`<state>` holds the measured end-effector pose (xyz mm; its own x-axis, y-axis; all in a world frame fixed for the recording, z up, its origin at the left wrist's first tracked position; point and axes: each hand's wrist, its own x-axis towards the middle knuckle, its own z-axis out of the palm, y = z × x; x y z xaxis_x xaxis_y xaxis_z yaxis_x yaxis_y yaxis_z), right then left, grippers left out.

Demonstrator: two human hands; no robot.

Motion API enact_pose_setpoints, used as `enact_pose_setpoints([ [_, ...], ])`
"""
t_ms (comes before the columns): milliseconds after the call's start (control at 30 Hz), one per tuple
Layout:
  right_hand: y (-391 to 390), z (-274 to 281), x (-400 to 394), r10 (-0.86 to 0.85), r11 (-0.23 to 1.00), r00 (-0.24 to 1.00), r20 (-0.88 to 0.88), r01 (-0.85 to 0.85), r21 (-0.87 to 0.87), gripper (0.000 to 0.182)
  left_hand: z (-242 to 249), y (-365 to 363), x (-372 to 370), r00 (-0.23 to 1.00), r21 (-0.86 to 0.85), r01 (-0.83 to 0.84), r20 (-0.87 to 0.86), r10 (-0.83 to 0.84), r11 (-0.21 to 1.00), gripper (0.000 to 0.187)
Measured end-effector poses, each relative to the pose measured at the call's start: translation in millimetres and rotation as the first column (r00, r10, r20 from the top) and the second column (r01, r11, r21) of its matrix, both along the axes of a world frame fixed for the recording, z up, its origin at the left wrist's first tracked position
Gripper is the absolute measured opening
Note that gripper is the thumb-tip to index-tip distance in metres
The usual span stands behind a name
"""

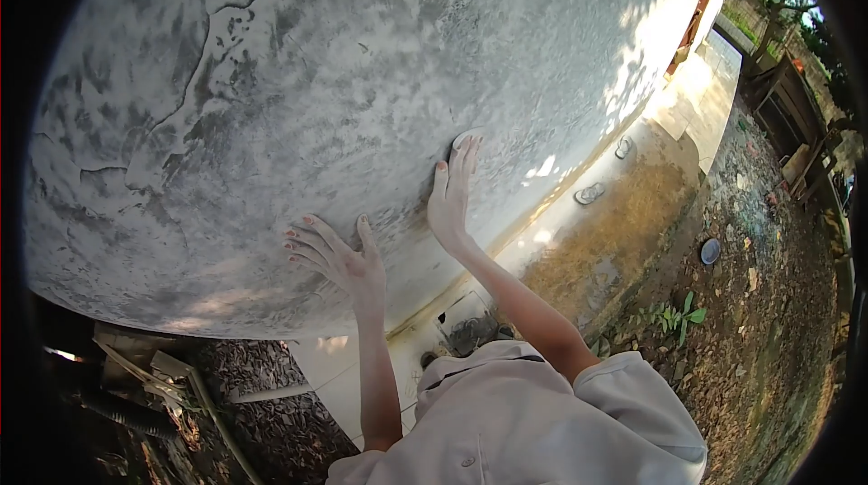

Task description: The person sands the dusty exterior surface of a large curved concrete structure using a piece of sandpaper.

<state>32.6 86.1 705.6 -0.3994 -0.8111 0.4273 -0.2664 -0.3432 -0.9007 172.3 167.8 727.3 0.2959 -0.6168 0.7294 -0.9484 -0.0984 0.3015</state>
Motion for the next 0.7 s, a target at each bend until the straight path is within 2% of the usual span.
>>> enact_pose_setpoints([
  [33, 9.5, -13.7, 0.3, 0.000, 1.000, 1.000, 0.000, 0.000, 0.002, 0.057, 2.6, 0.3, -5.0, 0.999, 0.008, -0.011, -0.045, 0.011, 1.000, 0.087],
  [100, 16.4, -29.1, 0.5, 0.141, 0.989, 0.973, -0.184, -0.148, -0.026, 0.056, 5.7, -1.3, -9.2, 0.996, 0.014, -0.024, -0.086, 0.025, 1.000, 0.089],
  [167, -12.2, -23.5, -30.6, 0.059, 0.990, 0.984, -0.166, -0.080, -0.119, 0.055, 5.8, 1.0, -7.7, 0.996, 0.017, -0.027, -0.083, 0.028, 0.999, 0.089],
  [300, -82.2, 22.7, -106.7, -0.179, 0.983, 0.974, 0.139, 0.184, -0.024, 0.056, 3.7, 3.3, -4.1, 0.998, 0.039, -0.033, -0.047, 0.035, 0.999, 0.090],
  [400, -75.2, 26.3, -97.9, -0.207, 0.978, 0.968, 0.142, 0.204, 0.036, 0.059, 2.0, 0.1, -7.9, 0.997, 0.027, -0.059, -0.047, 0.060, 0.998, 0.085],
  [500, -15.0, -3.5, -38.9, 0.033, 0.998, 0.999, -0.016, -0.032, 0.056, 0.060, -2.6, 0.7, -8.6, 0.996, 0.032, -0.081, -0.043, 0.083, 0.996, 0.084],
  [567, 14.7, -40.0, -15.7, 0.176, 0.984, 0.970, -0.167, -0.174, 0.029, 0.060, 3.4, 2.6, -9.8, 0.997, 0.008, -0.060, -0.041, 0.060, 0.998, 0.083],
  [667, -6.7, -44.5, -33.2, 0.119, 0.992, 0.984, -0.136, -0.122, -0.011, 0.059, 5.7, 9.8, -4.7, 0.998, 0.052, -0.048, -0.046, 0.051, 0.997, 0.081],
  [700, -21.0, -34.7, -46.2, 0.051, 0.999, 0.994, -0.092, -0.051, 0.001, 0.058, 4.4, 12.6, 0.1, 0.997, 0.052, -0.057, -0.041, 0.059, 0.997, 0.081],
])
